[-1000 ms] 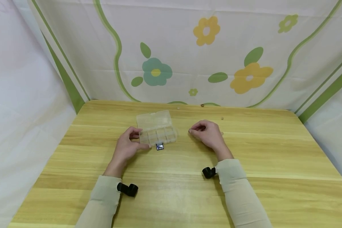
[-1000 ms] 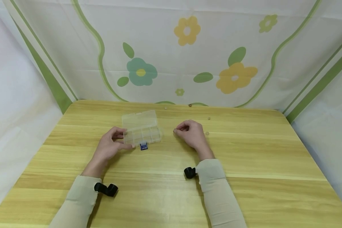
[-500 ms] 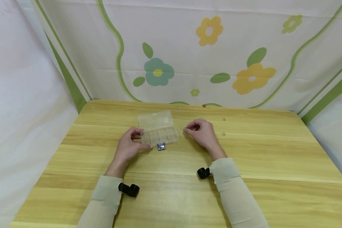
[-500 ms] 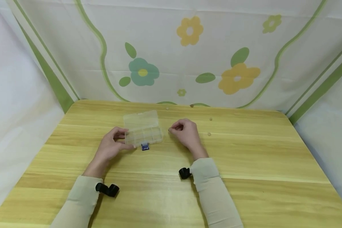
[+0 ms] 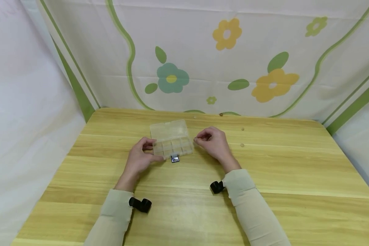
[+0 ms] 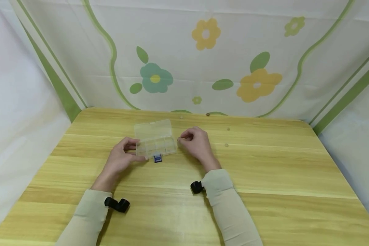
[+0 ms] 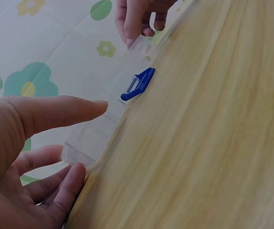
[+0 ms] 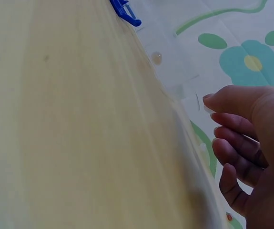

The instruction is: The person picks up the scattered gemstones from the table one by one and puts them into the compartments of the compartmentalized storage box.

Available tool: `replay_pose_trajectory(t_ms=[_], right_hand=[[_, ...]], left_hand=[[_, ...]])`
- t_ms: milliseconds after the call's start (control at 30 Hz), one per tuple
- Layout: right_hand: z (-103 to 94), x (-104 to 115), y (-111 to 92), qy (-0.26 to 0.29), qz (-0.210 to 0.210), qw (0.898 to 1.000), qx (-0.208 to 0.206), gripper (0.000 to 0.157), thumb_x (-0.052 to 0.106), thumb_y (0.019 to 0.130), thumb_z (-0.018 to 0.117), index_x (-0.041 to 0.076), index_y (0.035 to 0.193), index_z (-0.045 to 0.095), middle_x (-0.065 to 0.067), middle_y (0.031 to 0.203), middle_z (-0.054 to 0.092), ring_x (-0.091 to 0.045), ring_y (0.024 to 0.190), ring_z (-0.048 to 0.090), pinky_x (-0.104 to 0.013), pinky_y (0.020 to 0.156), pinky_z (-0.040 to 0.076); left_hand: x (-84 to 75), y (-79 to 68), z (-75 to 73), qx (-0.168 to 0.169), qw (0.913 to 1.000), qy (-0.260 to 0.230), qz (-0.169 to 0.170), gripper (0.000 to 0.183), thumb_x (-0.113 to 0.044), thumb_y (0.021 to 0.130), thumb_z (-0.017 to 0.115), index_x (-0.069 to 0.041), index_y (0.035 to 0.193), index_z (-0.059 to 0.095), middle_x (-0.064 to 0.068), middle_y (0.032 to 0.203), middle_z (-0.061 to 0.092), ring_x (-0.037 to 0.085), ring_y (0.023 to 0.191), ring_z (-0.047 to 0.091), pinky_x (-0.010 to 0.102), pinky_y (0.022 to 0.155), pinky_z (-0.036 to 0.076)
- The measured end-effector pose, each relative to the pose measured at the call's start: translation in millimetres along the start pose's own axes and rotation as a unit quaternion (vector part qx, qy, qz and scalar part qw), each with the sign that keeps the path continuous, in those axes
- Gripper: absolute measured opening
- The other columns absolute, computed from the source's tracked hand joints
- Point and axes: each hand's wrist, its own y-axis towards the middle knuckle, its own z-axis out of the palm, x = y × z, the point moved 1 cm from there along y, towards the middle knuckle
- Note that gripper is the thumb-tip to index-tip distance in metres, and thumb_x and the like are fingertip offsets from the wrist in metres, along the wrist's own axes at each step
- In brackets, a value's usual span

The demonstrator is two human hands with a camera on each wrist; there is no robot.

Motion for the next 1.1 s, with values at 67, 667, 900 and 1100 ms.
replay_pose_trajectory(t_ms=[67, 667, 900, 1100], right_hand=[[1.5, 1.1, 0.3, 0.001, -0.001, 1.0, -0.002, 0.011, 0.021, 0.094, 0.084, 0.012, 0.098, 0.08, -0.006, 0.101, 0.071, -0.021, 0.087, 0.066, -0.034, 0.078, 0.056], [12.8, 13.1, 0.7, 0.004, -0.025, 0.999, -0.023, 0.01, 0.018, 0.095, 0.083, 0.01, 0.099, 0.081, -0.008, 0.103, 0.071, -0.023, 0.088, 0.066, -0.034, 0.079, 0.055], [16.7, 16.4, 0.0, 0.006, -0.035, 0.999, -0.01, 0.01, 0.02, 0.095, 0.083, 0.012, 0.098, 0.081, -0.007, 0.103, 0.07, -0.022, 0.09, 0.065, -0.033, 0.078, 0.054], [20.3, 17.7, -0.7, 0.003, -0.043, 0.999, -0.003, 0.009, 0.019, 0.094, 0.084, 0.011, 0.098, 0.081, -0.006, 0.1, 0.07, -0.021, 0.087, 0.065, -0.032, 0.078, 0.054]], left_hand=[[0.1, 0.0, 0.2, 0.0, 1.0, 0.0, 0.0, 0.073, -0.007, 0.075, 0.096, -0.012, 0.14, 0.065, 0.016, 0.136, 0.062, 0.033, 0.117, 0.066, 0.039, 0.098, 0.053], [-0.1, 0.7, -0.3, -0.001, 1.0, 0.003, 0.006, 0.072, -0.007, 0.075, 0.095, -0.011, 0.14, 0.065, 0.017, 0.137, 0.062, 0.034, 0.118, 0.066, 0.042, 0.101, 0.054], [-0.5, 0.8, -0.9, -0.002, 1.0, 0.007, 0.001, 0.073, -0.009, 0.074, 0.096, -0.012, 0.14, 0.065, 0.017, 0.139, 0.062, 0.035, 0.122, 0.064, 0.046, 0.104, 0.053], [1.4, 1.5, -1.2, -0.003, 0.9999, 0.01, -0.002, 0.073, -0.011, 0.073, 0.097, -0.013, 0.139, 0.066, 0.016, 0.139, 0.062, 0.034, 0.124, 0.062, 0.047, 0.105, 0.052]])
